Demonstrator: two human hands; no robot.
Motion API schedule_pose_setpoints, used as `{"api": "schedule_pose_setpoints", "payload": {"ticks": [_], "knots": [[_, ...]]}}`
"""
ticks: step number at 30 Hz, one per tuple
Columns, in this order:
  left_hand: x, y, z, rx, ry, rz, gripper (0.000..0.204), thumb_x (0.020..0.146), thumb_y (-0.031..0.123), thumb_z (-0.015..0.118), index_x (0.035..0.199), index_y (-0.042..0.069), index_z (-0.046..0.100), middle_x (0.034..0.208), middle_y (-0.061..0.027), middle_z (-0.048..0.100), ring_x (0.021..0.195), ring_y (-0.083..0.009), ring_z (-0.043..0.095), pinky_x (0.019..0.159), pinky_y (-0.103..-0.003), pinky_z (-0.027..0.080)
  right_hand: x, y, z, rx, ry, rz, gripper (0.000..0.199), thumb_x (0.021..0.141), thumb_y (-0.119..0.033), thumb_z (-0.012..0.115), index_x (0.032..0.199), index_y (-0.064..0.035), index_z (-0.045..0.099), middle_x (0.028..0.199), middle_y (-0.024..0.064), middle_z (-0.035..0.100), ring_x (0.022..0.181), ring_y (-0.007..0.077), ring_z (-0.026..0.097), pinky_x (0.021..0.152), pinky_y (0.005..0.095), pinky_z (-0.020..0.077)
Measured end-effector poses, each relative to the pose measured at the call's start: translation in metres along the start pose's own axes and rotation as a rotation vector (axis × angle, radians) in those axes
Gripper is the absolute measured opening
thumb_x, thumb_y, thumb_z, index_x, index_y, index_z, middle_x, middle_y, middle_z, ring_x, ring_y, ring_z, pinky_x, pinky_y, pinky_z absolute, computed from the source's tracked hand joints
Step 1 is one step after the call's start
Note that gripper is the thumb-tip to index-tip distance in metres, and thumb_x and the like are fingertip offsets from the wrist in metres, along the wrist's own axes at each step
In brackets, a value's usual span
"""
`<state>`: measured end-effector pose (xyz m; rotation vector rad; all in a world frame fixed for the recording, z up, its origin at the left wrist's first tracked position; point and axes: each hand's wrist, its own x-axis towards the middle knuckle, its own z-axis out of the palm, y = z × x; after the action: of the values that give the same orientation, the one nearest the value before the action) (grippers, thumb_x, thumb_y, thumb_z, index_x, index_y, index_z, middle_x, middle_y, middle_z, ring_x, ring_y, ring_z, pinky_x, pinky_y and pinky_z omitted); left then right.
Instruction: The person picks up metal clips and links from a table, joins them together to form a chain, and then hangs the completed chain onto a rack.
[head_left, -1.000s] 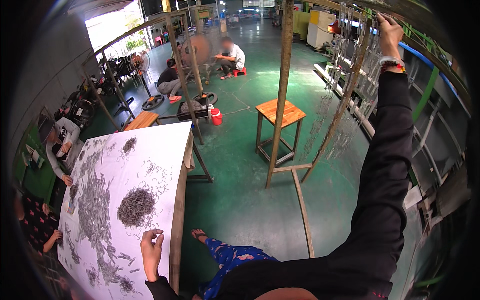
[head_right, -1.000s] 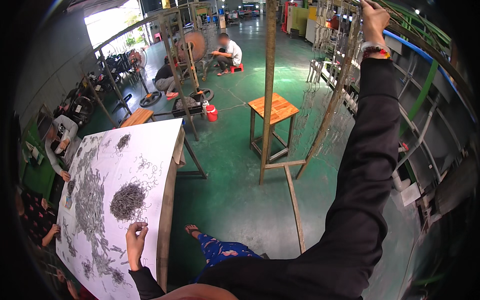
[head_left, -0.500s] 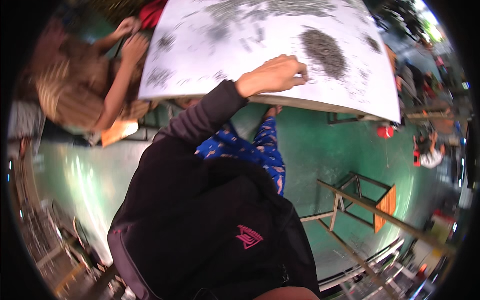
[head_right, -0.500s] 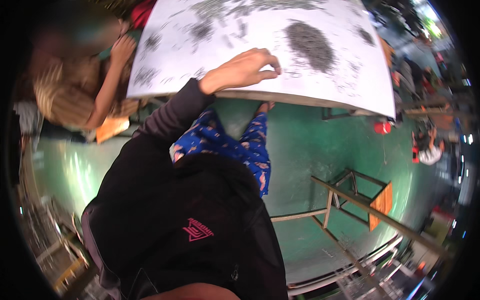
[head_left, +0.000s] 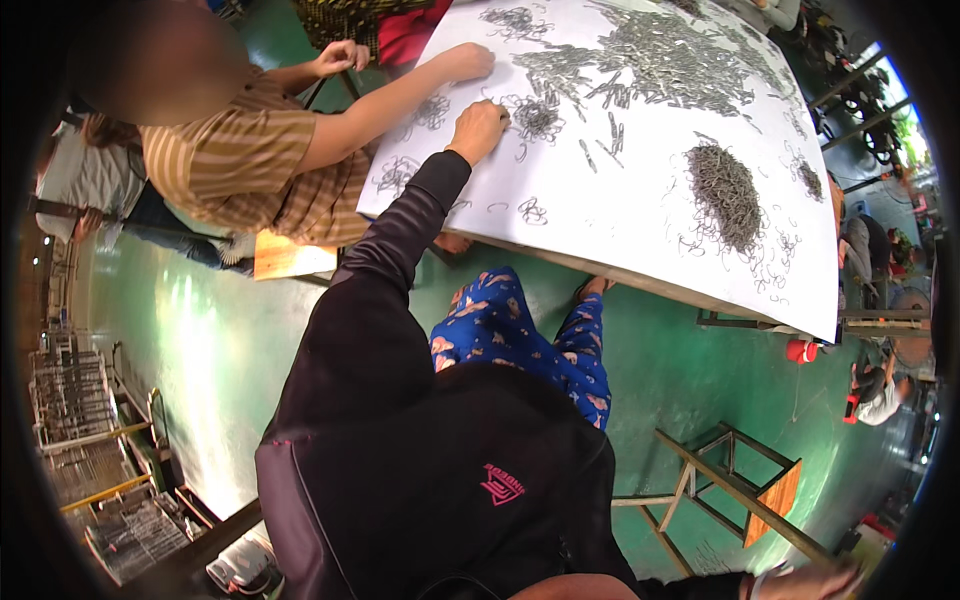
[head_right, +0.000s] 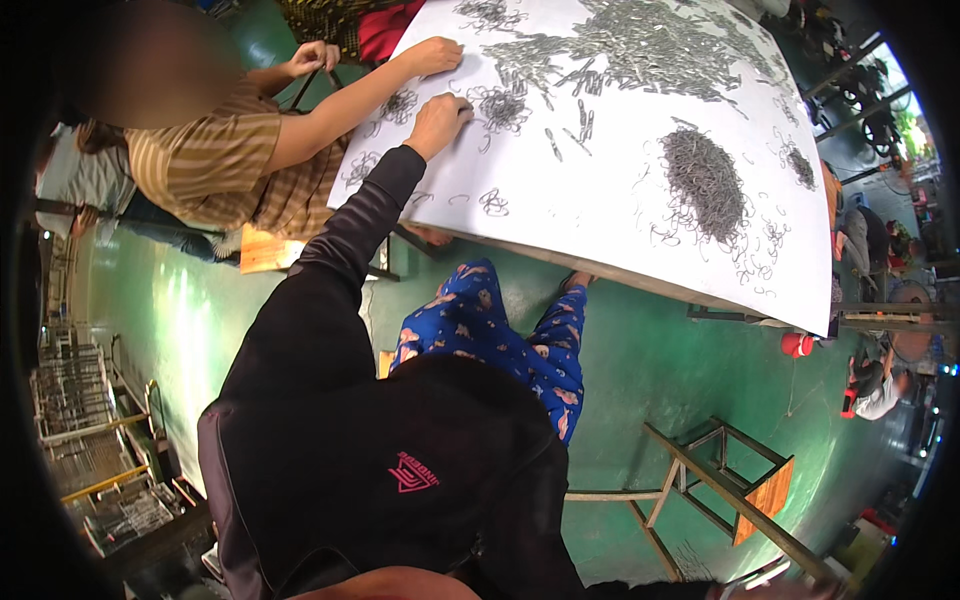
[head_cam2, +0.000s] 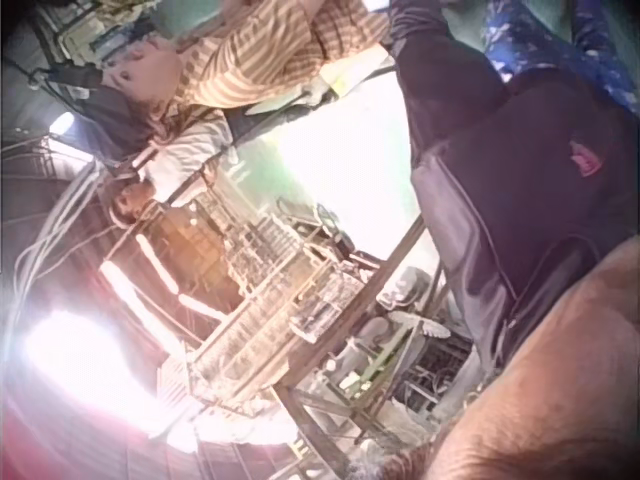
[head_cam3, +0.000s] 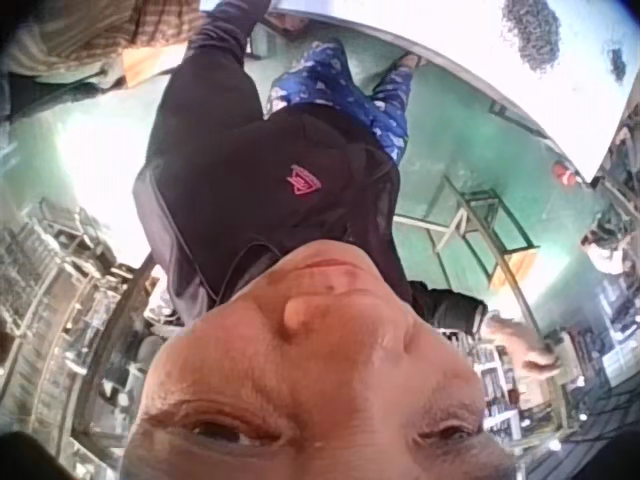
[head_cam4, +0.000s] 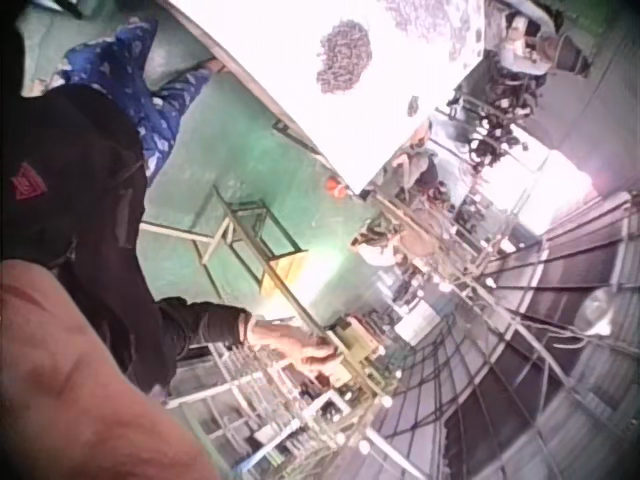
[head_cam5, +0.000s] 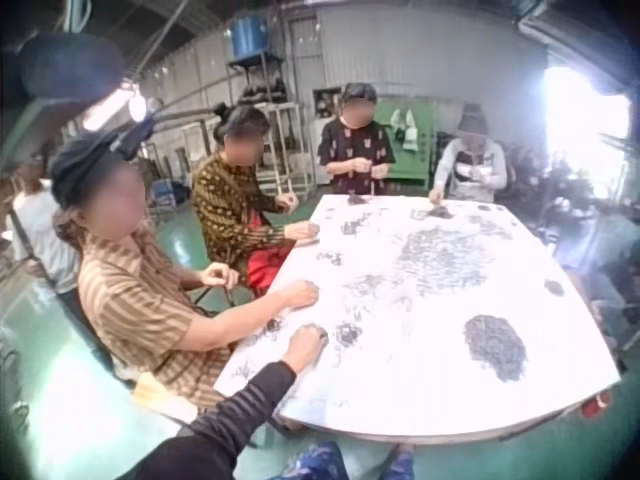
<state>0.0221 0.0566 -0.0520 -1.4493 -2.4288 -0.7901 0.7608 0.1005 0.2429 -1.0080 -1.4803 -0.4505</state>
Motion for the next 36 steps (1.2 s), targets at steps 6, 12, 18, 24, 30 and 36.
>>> {"api": "schedule_pose_setpoints", "payload": {"ticks": [6, 12, 18, 24, 30, 36], "knots": [[-0.018, -0.028, 0.003, 0.095, -0.059, -0.075, 0.015, 0.079, 0.016, 0.059, 0.081, 0.002, 0.062, 0.084, -0.0161, 0.060, 0.081, -0.0341, 0.060, 0.071, -0.043, 0.048, -0.103, -0.139, 0.249, 0.407, -0.509, 0.212, 0.022, 0.087, -0.006, 0.056, 0.106, 0.0021, 0.063, 0.100, 0.0109, 0.064, 0.082, 0.0141, 0.060, 0.075, 0.0258, 0.0489], [-0.027, -0.004, -0.020, 0.084, -0.132, -0.149, 0.014, 0.080, 0.014, 0.057, 0.080, 0.001, 0.060, 0.083, -0.0172, 0.060, 0.079, -0.0350, 0.060, 0.068, -0.044, 0.048, -0.220, -0.230, 0.433, 0.646, -1.288, 0.015, 0.024, 0.087, -0.013, 0.055, 0.103, 0.0035, 0.064, 0.092, 0.0191, 0.063, 0.080, 0.0316, 0.061, 0.076, 0.0353, 0.0473], [-0.054, 0.016, -0.042, 0.002, -0.290, -0.154, 0.011, 0.079, 0.012, 0.056, 0.081, 0.002, 0.059, 0.082, -0.0161, 0.061, 0.077, -0.0351, 0.061, 0.066, -0.044, 0.048, -0.307, -0.272, 0.518, 0.431, -1.130, -0.360, 0.019, 0.078, -0.012, 0.061, 0.091, 0.0002, 0.066, 0.086, 0.0204, 0.063, 0.079, 0.0358, 0.062, 0.072, 0.0401, 0.0491], [-0.059, 0.002, -0.077, -0.091, -0.129, -0.195, 0.008, 0.083, 0.003, 0.053, 0.088, 0.000, 0.057, 0.076, -0.0172, 0.063, 0.066, -0.0340, 0.061, 0.059, -0.041, 0.047, -0.297, -0.290, 0.520, 0.410, -1.392, -0.226, 0.015, 0.071, -0.007, 0.060, 0.083, 0.0003, 0.065, 0.079, 0.0225, 0.063, 0.079, 0.0364, 0.063, 0.072, 0.0399, 0.0497], [-0.065, -0.006, -0.158, -0.108, -0.109, -0.243, 0.013, 0.085, 0.005, 0.056, 0.095, -0.002, 0.062, 0.072, -0.0143, 0.064, 0.057, -0.0210, 0.060, 0.056, -0.032, 0.047, -0.275, -0.259, 0.509, 0.420, -1.516, 0.083, 0.027, 0.069, -0.011, 0.064, 0.094, -0.0028, 0.066, 0.075, 0.0174, 0.066, 0.070, 0.0263, 0.064, 0.066, 0.0331, 0.0491], [-0.117, -0.018, -0.178, -0.043, -0.034, -0.234, 0.014, 0.083, 0.014, 0.058, 0.087, 0.004, 0.065, 0.081, -0.0167, 0.063, 0.076, -0.0334, 0.060, 0.067, -0.042, 0.047, -0.246, -0.222, 0.392, 0.983, -1.288, 0.816, 0.023, 0.078, -0.004, 0.067, 0.096, 0.0078, 0.060, 0.086, 0.0128, 0.064, 0.069, 0.0147, 0.059, 0.061, 0.0263, 0.0491]]}}
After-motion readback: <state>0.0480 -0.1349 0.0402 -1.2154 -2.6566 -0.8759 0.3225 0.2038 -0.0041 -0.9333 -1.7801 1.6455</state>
